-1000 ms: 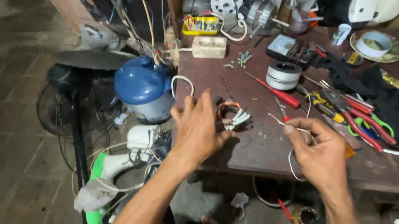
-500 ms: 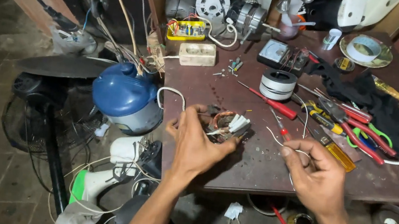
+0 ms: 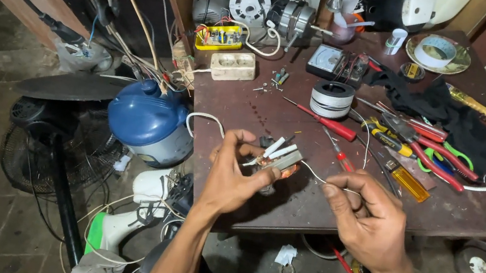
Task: The person works on a small electrical component, likely a motor, at a cluttered workbench. They use pliers to strip wires and a lighter to heat the wire ends, then wrap the connections with white tape.
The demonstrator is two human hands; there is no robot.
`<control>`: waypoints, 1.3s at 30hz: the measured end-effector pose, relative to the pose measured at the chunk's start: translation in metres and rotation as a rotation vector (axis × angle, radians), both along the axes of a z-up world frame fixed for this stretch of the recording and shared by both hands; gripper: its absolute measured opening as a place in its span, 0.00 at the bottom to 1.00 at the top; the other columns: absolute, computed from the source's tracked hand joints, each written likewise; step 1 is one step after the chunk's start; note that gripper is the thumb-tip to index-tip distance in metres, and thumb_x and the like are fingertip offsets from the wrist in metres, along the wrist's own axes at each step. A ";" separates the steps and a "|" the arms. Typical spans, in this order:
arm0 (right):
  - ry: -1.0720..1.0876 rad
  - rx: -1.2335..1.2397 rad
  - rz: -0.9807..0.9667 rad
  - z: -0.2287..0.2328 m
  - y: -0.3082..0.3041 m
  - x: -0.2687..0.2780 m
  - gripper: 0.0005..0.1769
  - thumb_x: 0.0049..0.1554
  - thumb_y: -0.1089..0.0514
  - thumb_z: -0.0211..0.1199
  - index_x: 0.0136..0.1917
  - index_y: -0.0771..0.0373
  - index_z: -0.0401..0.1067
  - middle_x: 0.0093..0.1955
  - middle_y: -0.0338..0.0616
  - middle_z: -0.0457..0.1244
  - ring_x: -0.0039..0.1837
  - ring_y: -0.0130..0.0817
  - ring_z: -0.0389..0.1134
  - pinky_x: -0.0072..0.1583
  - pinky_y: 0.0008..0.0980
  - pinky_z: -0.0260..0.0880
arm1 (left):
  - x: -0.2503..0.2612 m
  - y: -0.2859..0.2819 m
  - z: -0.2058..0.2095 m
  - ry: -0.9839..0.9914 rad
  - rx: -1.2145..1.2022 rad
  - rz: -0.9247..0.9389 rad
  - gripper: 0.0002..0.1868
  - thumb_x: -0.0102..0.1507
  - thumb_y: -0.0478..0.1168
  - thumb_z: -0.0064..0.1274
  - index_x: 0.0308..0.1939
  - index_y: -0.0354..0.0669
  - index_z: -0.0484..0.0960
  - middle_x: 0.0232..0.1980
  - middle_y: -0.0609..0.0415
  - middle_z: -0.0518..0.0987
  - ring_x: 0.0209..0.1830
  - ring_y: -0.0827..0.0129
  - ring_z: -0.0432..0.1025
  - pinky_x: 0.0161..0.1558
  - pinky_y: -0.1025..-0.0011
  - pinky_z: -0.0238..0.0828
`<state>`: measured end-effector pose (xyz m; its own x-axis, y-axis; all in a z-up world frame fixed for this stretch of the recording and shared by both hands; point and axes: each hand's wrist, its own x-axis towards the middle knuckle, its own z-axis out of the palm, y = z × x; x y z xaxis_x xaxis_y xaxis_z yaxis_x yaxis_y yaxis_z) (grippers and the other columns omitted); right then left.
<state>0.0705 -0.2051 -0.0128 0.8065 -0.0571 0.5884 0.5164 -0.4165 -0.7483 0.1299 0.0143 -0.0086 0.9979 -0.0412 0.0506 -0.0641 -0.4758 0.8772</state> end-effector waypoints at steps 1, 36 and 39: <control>-0.015 -0.020 0.013 0.002 0.000 0.000 0.05 0.57 0.62 0.63 0.47 0.66 0.75 0.28 0.31 0.50 0.32 0.21 0.50 0.38 0.23 0.56 | -0.001 0.001 0.002 0.045 -0.024 -0.045 0.35 0.47 0.56 0.59 0.55 0.55 0.65 0.48 0.60 0.84 0.60 0.65 0.62 0.59 0.61 0.51; 0.002 -0.088 0.015 0.016 0.011 -0.020 0.08 0.56 0.57 0.63 0.45 0.64 0.76 0.26 0.30 0.48 0.28 0.20 0.50 0.46 0.26 0.64 | 0.003 0.002 -0.014 0.080 -0.594 -0.419 0.28 0.53 0.36 0.59 0.51 0.47 0.59 0.53 0.39 0.69 0.40 0.55 0.75 0.33 0.67 0.85; 0.054 -0.109 -0.021 0.015 0.009 -0.018 0.08 0.56 0.56 0.63 0.45 0.62 0.77 0.28 0.31 0.53 0.31 0.21 0.51 0.37 0.23 0.57 | 0.004 0.001 -0.018 -0.101 -0.334 -0.316 0.29 0.49 0.42 0.62 0.50 0.49 0.64 0.51 0.51 0.72 0.56 0.67 0.68 0.55 0.69 0.63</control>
